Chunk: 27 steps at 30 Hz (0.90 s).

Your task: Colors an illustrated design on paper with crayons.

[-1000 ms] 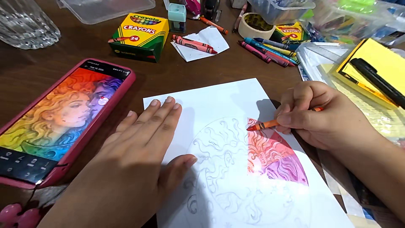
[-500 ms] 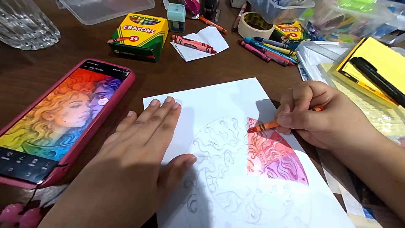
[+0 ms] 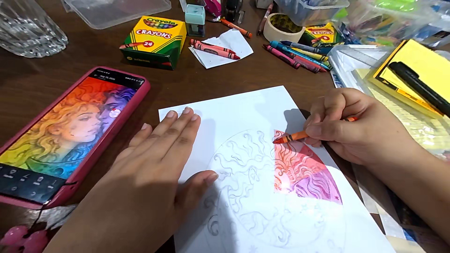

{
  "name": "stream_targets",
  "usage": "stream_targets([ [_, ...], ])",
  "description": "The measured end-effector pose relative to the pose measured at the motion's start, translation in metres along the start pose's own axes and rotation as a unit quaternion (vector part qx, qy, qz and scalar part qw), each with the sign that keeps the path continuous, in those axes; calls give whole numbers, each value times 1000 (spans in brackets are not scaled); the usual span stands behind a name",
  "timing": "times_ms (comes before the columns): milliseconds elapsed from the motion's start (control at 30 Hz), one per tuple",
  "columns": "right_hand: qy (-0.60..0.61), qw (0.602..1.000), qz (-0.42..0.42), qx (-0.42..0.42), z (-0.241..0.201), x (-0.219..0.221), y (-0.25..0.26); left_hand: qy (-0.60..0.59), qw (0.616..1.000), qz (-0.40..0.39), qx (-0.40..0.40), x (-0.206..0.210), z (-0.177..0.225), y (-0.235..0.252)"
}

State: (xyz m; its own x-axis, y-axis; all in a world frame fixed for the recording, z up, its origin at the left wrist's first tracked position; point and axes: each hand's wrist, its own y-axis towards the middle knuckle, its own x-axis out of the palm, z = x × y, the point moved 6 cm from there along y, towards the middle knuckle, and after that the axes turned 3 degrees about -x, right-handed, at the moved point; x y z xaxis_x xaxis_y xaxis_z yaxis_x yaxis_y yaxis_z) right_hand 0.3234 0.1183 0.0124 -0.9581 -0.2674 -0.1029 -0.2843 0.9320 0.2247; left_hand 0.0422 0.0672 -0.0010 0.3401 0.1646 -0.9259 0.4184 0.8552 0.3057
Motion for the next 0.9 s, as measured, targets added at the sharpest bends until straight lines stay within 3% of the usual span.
stream_targets([
  [300, 1, 1000, 5, -15, 0, 0, 1, -5, 1000, 2, -1, -1, -1, 0],
  [433, 15, 995, 93, -35, -4, -9, 1, -22, 1000, 5, -3, -2, -2, 1],
  [567, 92, 976, 196, 7, -5, -26, 3, -33, 999, 7, -14, -2, -4, 1],
  [733, 98, 989, 112, 1, 3, -23, 7, -71, 997, 7, -41, -5, -7, 1],
  [900, 123, 986, 108, 30, 6, -24, 11, -167, 977, 134, -9, -33, -12, -10],
])
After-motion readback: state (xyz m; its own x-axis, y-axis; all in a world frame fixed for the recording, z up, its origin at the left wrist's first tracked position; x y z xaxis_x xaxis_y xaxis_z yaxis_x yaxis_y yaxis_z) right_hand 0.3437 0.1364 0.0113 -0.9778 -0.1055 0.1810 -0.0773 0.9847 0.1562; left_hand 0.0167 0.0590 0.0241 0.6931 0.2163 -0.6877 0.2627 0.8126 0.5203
